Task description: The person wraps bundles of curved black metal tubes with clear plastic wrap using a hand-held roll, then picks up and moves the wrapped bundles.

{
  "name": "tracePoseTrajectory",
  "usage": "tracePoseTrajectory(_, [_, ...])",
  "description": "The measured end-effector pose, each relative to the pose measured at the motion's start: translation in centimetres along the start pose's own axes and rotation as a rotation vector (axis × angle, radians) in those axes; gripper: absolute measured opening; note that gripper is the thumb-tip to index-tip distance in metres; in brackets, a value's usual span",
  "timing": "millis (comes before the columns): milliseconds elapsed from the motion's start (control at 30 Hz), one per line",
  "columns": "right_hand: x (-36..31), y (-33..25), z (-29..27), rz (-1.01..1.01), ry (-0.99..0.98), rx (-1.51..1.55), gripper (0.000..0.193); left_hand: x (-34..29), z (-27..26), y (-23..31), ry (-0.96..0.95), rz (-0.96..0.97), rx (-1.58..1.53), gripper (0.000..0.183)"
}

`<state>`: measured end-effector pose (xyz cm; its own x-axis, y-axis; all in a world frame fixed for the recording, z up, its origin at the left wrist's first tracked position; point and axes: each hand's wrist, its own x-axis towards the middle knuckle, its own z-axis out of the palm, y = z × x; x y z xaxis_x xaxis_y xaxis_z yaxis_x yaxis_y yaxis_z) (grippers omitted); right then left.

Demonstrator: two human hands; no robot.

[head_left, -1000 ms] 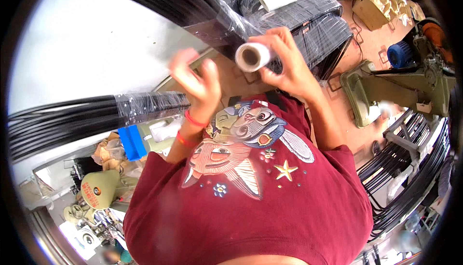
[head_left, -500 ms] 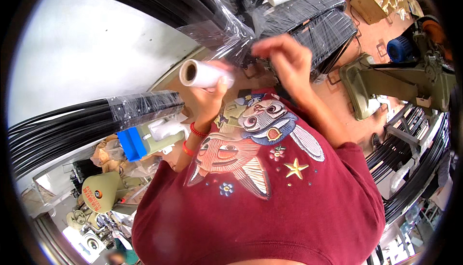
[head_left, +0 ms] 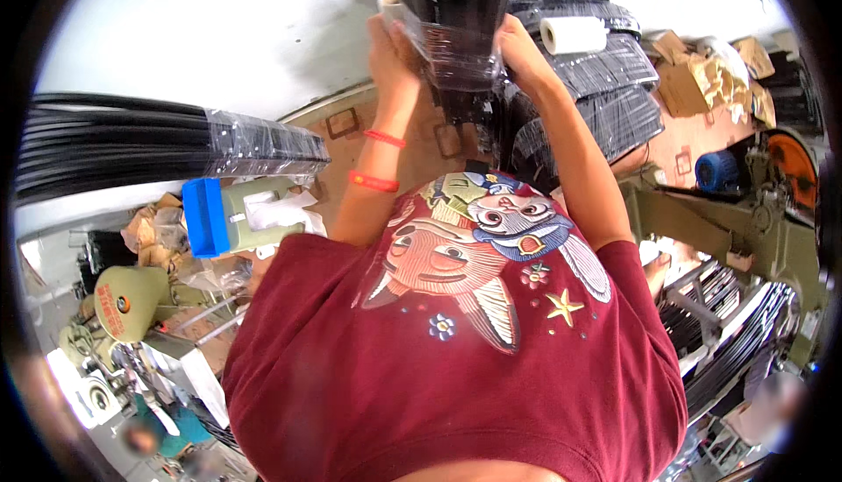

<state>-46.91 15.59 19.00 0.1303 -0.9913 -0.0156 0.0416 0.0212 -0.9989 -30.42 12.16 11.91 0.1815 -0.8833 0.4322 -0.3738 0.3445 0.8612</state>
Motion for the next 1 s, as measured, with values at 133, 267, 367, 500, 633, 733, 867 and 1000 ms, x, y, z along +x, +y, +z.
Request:
tracePoseTrajectory(133, [0.2, 0.1, -1.1, 0.029, -0.011, 0.162, 0.032, 1.4, 2.3, -0.5, -0.187, 0.082, 0.036, 0.027])
tracePoseTrajectory(267, [0.6, 0.2, -1.8, 0.103, -0.066, 0.037, 0.033, 3.1, 2.4, -0.8, -0.613, -0.004, -0.267, 0.029])
tracePoseTrajectory(367, [2.7, 3.9, -4.5, 0.178, -0.043, 0.135, 0.034, 4.1, 3.3, 0.1, -0.949, -0.131, -0.409, 0.033])
tracePoseTrajectory(500, [6.4, 5.9, -6.4, -0.028, 0.069, -0.084, 0.032, 4.0, 2.8, 4.2, -1.109, -0.271, -0.552, 0.033])
tracePoseTrajectory(633, [5.7, 6.7, -7.6, -0.288, 0.18, 0.003, 0.029, 2.3, 3.0, 5.1, -1.039, -0.357, -0.72, 0.04])
tracePoseTrajectory(733, [1.0, 1.9, -8.4, -0.198, 0.053, -0.078, 0.039, 2.3, 3.0, 1.0, -0.989, -0.373, -0.864, 0.05])
tracePoseTrajectory(867, [-4.1, 1.7, -10.8, -0.198, -0.073, -0.152, 0.047, 1.4, 2.6, 2.9, -0.88, -0.453, -0.822, 0.059])
tracePoseTrajectory(1000, [-7.2, 3.2, -9.0, -0.056, 0.003, 0.007, 0.053, -1.3, 2.1, 5.5, -0.691, -0.441, -0.902, 0.053])
